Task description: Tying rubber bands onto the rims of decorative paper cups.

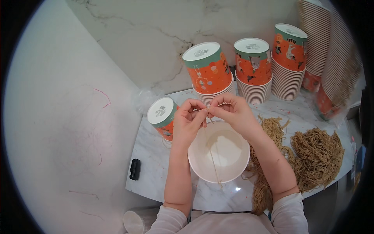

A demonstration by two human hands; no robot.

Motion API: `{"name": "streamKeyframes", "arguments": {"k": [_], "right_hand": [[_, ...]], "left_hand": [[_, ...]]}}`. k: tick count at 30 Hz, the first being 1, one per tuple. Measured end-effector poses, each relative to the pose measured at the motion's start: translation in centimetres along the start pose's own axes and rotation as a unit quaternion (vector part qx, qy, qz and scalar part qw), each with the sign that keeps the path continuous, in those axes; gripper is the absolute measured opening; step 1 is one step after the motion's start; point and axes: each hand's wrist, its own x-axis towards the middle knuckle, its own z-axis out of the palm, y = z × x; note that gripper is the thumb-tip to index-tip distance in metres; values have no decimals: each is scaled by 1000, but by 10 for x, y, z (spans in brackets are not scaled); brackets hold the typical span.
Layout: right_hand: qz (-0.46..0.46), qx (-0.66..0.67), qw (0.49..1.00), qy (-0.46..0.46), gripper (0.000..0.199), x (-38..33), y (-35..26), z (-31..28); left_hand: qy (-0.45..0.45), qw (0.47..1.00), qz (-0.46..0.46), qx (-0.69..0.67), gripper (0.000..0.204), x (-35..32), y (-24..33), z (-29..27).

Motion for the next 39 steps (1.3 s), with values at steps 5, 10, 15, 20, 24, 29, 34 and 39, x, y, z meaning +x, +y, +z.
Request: {"name": "streamKeyframes", "arguments": {"k": [5,10,15,20,24,29,34,39], "right_hand": [[2,15,1000,-13,12,-2,-8,-1],[17,30,999,-14,13,-4,-13,2],[27,31,999,1,12,-5,-14,4],[-15,11,1000,21,13,-5,-7,9],[-33,-4,999,22,13,-6,-7,11],[-51,-58,997,12,11,-8,-12,15],[-51,-37,998,16,11,-5,-3,10],[13,-8,999,-33,13,-5,-3,5]], "left_hand": [[-17,999,39,-32,9,-1,-1,1],[-32,998,32,-34,9,-2,1,-4],[-5,999,47,7,8,-6,6,0],[44,996,73,24,9,-9,9,8],[47,995,79,24,8,-9,9,8],[42,995,78,43,10,-10,9,2],[24,997,49,46,10,-11,15,3],[18,1000,22,8,11,-13,22,1]]}}
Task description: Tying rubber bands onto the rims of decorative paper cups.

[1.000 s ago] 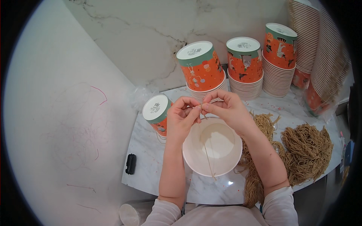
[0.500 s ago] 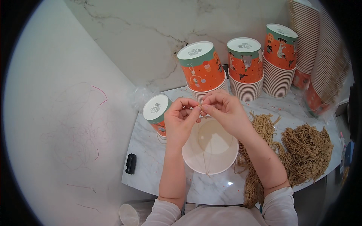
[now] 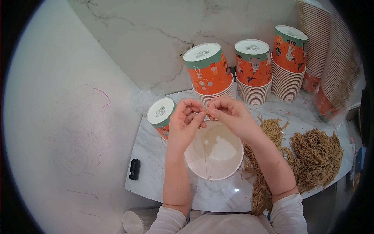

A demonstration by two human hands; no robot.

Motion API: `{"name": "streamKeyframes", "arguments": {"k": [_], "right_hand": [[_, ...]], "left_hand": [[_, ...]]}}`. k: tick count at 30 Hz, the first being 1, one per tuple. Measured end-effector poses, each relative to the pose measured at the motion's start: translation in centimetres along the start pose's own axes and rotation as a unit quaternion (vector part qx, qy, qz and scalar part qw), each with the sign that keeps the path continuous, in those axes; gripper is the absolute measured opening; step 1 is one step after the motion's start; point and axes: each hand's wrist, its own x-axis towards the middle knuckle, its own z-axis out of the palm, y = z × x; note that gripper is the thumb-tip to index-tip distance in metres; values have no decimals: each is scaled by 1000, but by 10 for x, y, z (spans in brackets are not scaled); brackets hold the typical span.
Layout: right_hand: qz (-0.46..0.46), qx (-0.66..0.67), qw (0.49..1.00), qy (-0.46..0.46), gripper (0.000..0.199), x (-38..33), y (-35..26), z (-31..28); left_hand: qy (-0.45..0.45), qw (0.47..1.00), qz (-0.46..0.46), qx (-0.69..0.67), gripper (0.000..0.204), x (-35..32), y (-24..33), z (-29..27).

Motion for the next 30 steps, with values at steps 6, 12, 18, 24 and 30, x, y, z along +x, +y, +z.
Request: {"name": "streamKeyframes", "arguments": {"k": [6,12,18,24,30], "right_hand": [[24,58,998,-4,13,0,-3,-2],[22,47,999,-13,11,-1,-5,-2],[40,23,999,3,10,-4,-9,5],[-73,-79,994,21,9,-2,4,5],[-69,-61,996,2,9,-3,-1,8]], "left_hand": [[-83,996,-11,40,11,-2,0,-17],[-114,984,-109,-88,14,-3,4,-26],[-122,991,-38,40,13,-8,9,-22],[-65,994,-44,71,13,-9,9,-17],[-39,996,-63,50,9,-7,9,-17]]}}
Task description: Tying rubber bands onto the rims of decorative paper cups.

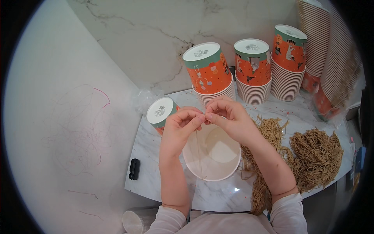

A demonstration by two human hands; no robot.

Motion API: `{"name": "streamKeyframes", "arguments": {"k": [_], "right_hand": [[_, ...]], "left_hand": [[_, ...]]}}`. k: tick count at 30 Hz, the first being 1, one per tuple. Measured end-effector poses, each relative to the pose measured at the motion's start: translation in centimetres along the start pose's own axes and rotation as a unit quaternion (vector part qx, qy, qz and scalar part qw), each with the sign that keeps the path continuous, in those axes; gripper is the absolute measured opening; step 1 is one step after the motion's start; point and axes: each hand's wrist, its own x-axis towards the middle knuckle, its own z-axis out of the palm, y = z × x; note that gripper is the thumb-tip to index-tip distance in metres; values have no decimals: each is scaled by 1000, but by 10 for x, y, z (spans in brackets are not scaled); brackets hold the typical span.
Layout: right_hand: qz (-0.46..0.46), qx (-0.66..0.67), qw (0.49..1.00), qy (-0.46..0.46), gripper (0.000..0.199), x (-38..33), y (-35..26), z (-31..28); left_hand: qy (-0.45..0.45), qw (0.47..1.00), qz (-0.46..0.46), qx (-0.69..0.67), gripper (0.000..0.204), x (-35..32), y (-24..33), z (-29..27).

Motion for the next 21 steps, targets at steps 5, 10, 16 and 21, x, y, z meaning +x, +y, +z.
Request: {"name": "streamKeyframes", "arguments": {"k": [5,10,16,21], "right_hand": [[-2,-1,1000,-7,8,0,-1,1],[-12,-17,1000,6,7,-1,-1,3],[18,13,1000,-18,14,0,-6,0],[-8,-39,999,-14,17,0,-2,-4]], "left_hand": [[-30,999,-4,-25,7,0,2,2],[-27,999,-7,-43,5,0,-2,-4],[-21,998,-17,-52,3,-1,3,-6],[-19,998,-17,-49,3,-2,3,-9]]}}
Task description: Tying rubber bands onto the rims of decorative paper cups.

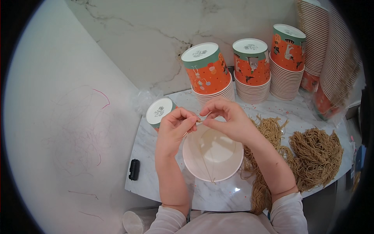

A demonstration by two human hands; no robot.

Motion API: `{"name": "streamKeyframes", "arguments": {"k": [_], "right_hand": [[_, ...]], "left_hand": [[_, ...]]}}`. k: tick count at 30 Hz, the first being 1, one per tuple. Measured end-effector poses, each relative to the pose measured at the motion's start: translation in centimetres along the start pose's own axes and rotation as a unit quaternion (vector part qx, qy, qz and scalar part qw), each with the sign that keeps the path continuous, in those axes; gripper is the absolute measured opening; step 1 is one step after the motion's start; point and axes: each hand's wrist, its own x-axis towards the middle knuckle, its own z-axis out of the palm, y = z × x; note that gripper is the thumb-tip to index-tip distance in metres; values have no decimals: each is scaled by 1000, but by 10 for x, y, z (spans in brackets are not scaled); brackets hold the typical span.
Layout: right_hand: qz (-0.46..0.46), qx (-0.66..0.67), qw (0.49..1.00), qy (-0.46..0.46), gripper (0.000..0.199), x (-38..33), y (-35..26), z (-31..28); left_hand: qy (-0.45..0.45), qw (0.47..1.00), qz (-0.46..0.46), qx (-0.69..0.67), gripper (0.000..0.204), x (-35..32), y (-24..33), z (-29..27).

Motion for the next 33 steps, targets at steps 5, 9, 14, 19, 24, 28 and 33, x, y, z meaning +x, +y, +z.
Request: {"name": "streamKeyframes", "arguments": {"k": [5,9,14,19,24,28,33], "right_hand": [[-31,-98,994,22,11,-1,0,0],[-44,-167,985,17,9,-3,-9,0],[-59,-191,980,8,10,-3,-8,-8],[-70,-190,979,-4,10,-3,-12,-12],[-88,-197,976,0,11,-4,-12,-12],[-52,-145,988,-10,12,-2,-9,-14],[-41,-94,994,-37,11,-4,-24,-5]], "left_hand": [[9,999,13,42,10,-3,6,3],[11,999,21,35,8,-5,5,1],[29,998,34,32,1,-6,6,3],[24,998,54,38,2,-9,5,6],[34,997,58,41,3,-11,6,9],[51,996,62,29,3,-9,6,14],[55,996,70,21,2,-8,4,11]]}}
